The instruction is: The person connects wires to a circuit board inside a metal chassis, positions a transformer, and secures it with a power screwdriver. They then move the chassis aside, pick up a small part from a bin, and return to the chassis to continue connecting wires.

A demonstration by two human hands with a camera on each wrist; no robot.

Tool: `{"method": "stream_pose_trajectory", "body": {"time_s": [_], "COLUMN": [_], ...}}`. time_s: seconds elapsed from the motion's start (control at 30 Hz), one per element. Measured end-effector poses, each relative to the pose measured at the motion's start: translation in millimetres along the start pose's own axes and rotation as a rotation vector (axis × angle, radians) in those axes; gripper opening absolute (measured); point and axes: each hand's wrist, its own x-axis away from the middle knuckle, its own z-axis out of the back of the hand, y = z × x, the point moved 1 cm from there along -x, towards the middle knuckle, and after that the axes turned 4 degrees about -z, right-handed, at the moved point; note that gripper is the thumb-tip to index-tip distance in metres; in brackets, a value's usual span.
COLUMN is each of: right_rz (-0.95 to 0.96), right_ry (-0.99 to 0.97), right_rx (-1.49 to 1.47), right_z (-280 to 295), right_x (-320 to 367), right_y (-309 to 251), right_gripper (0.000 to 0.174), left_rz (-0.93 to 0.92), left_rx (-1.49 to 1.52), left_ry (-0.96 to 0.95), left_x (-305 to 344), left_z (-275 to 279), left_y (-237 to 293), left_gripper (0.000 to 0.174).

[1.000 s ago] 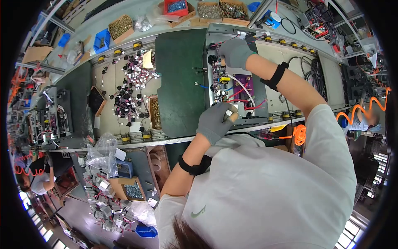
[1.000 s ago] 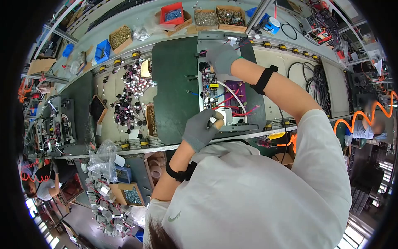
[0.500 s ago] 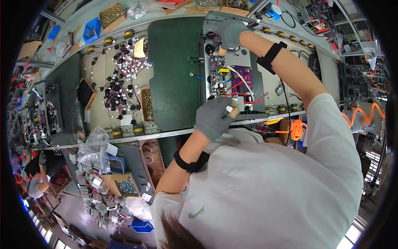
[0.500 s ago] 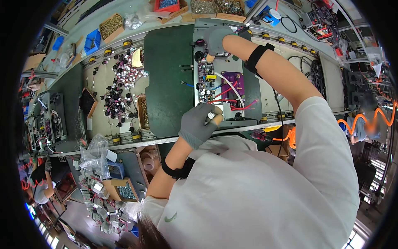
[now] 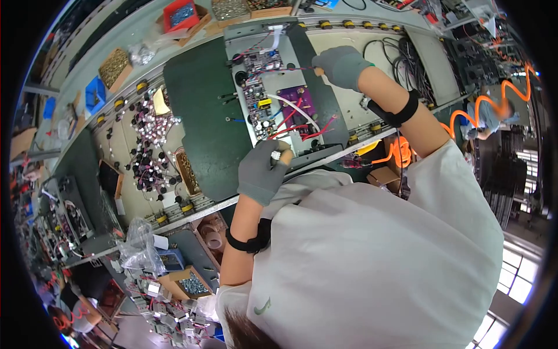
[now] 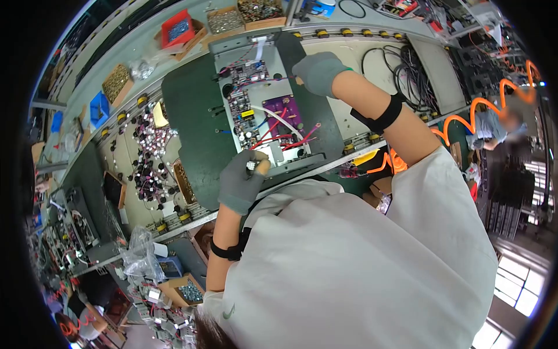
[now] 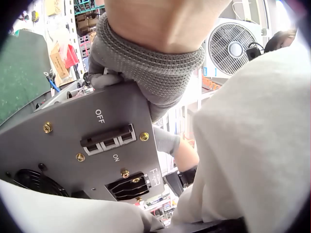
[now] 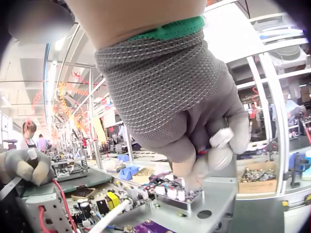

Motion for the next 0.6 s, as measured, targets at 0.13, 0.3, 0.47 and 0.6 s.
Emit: {"method": "stream_pose_trajectory", "body": {"time_s": [0.13,0.3,0.47,0.6], "right_rz": [0.033,0.004,0.148,0.1], "right_ry": [0.113,0.109,0.233,0.26], "right_rx": [0.037,-0.362,-1.033,-1.103], "right_z": [-37.8,-84.7,-117.6,-112.7], "right_x": [23.3,26.4,29.1,39.9], "right_y": [10.6,-2.1,-17.3,-31.3], "right_gripper": [0.021,0.021,0.028,0.026], "left_rz": [-0.042,0.046,-0.017,-0.036], "left_rx": [0.031,0.009,-0.006,-0.061], "left_ry": [0.069,0.025,0.03,0.052], "left_x": [0.5,0.3,0.6,1.3], "left_z": [-2.0,-0.9,-2.8,-1.0], "left_y": [2.0,2.3,-5.2,1.2], "left_gripper": [0.015,0.018,0.019,0.018]}}
